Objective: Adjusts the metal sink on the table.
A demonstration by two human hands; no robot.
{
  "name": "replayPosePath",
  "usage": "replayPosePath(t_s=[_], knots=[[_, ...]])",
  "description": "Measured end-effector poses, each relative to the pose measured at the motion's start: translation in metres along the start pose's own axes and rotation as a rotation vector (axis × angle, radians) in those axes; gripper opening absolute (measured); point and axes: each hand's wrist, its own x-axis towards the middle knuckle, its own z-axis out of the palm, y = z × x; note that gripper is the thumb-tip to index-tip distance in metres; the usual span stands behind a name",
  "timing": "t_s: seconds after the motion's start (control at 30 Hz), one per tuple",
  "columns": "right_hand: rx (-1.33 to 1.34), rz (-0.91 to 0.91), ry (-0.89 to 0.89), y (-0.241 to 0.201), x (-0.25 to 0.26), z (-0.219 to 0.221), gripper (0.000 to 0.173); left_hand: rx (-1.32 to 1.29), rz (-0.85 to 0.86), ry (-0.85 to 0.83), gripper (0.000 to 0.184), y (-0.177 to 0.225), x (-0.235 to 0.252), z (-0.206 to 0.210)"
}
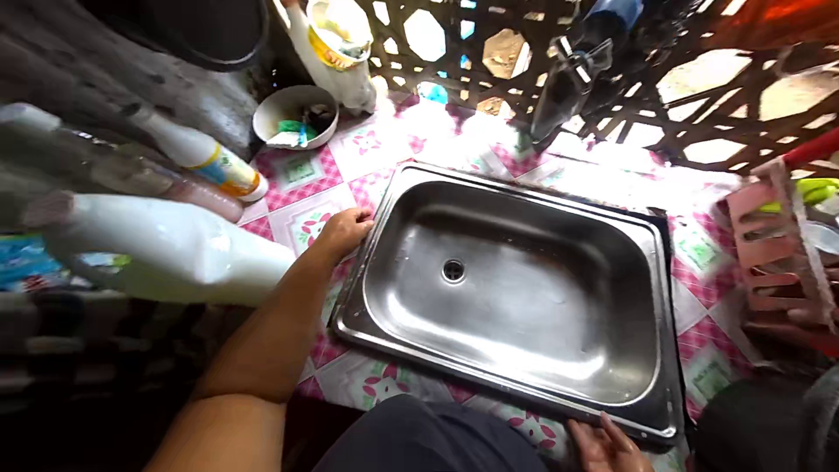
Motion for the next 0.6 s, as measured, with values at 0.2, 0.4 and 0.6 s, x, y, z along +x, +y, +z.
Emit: replayPosePath(t_s=[0.2, 0.4, 0.6], knots=[[-0.253, 0.096, -0.077, -0.002, -0.028, 0.007, 0.028, -0.148, -0.062, -0.043, 0.04, -0.006, -0.016, -0.003], [-1.495, -0.743, -0.464, -0.024, -0.033, -0.011, 0.023, 0.215, 0.341, 0.107, 0.042, -0.022, -0.082, 0.0], [-2.302, -1.191, -0.52, 0.01, 0.006, 0.036, 0.057, 0.593, 0.861, -0.391, 0.058, -0.026, -0.139, 0.05]])
